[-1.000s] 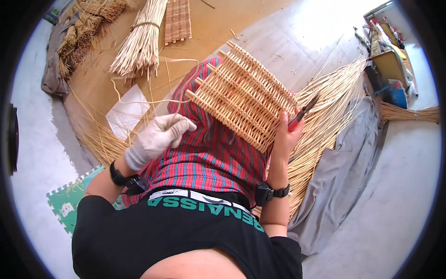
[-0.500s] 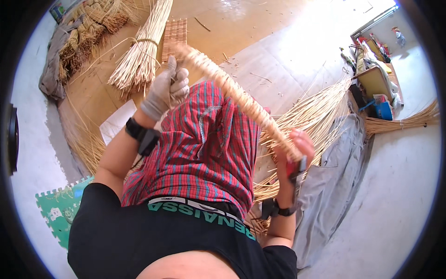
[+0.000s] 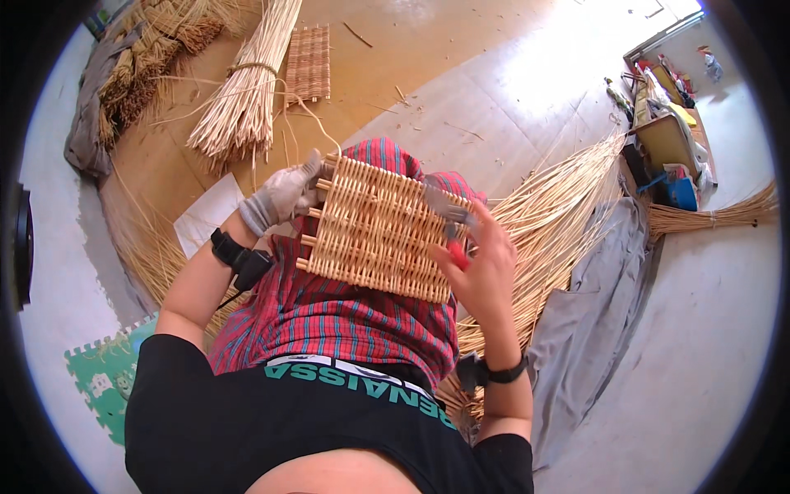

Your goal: Measure, trim, and weave a wicker basket component.

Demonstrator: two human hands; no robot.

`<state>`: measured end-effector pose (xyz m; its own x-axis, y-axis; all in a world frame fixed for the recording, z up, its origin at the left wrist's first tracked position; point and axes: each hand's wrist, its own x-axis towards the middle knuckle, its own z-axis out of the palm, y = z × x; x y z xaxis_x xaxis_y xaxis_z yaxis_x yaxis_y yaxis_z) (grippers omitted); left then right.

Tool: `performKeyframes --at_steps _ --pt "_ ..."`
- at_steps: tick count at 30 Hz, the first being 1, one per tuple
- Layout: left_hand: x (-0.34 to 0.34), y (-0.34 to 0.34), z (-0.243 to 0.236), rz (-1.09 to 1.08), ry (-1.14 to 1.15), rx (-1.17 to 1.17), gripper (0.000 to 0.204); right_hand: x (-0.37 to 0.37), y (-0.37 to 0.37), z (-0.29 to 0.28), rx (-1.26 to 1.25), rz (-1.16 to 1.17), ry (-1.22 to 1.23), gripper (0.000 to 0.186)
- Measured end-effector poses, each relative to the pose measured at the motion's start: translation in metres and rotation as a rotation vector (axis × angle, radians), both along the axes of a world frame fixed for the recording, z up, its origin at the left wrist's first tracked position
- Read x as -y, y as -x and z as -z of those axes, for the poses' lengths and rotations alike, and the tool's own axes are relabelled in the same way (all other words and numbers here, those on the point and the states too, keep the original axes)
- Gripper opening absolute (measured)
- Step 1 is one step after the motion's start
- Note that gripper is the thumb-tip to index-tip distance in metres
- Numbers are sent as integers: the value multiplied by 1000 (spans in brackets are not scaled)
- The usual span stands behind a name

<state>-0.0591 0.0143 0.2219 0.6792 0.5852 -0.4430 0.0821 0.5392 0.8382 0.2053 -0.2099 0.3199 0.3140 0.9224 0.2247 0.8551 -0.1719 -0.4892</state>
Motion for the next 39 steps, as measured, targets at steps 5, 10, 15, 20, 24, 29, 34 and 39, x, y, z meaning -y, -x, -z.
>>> performKeyframes --at_steps 5,10,15,20,24,29,34,39 --pt "-32 -7 -8 -42 -23 65 58 -67 40 5 352 -127 78 76" --pt "-42 -16 -17 -194 8 143 41 -88 54 2 402 -104 133 75" --pt "-36 -21 -41 -279 -56 284 31 -92 62 -6 519 -125 85 78" --pt "-31 -16 -47 -193 -245 367 31 -95 62 -3 570 -133 117 80" --pt "-27 -16 -45 -192 -374 319 30 -92 66 -3 616 -122 137 78" --pt "-25 -12 -46 -176 -453 237 31 -96 65 -4 631 -164 149 62" --pt "-31 -10 -32 -381 -315 300 30 -91 51 12 472 -386 61 38" --pt "-27 9 -56 -454 -47 379 24 -65 62 4 264 -381 56 49"
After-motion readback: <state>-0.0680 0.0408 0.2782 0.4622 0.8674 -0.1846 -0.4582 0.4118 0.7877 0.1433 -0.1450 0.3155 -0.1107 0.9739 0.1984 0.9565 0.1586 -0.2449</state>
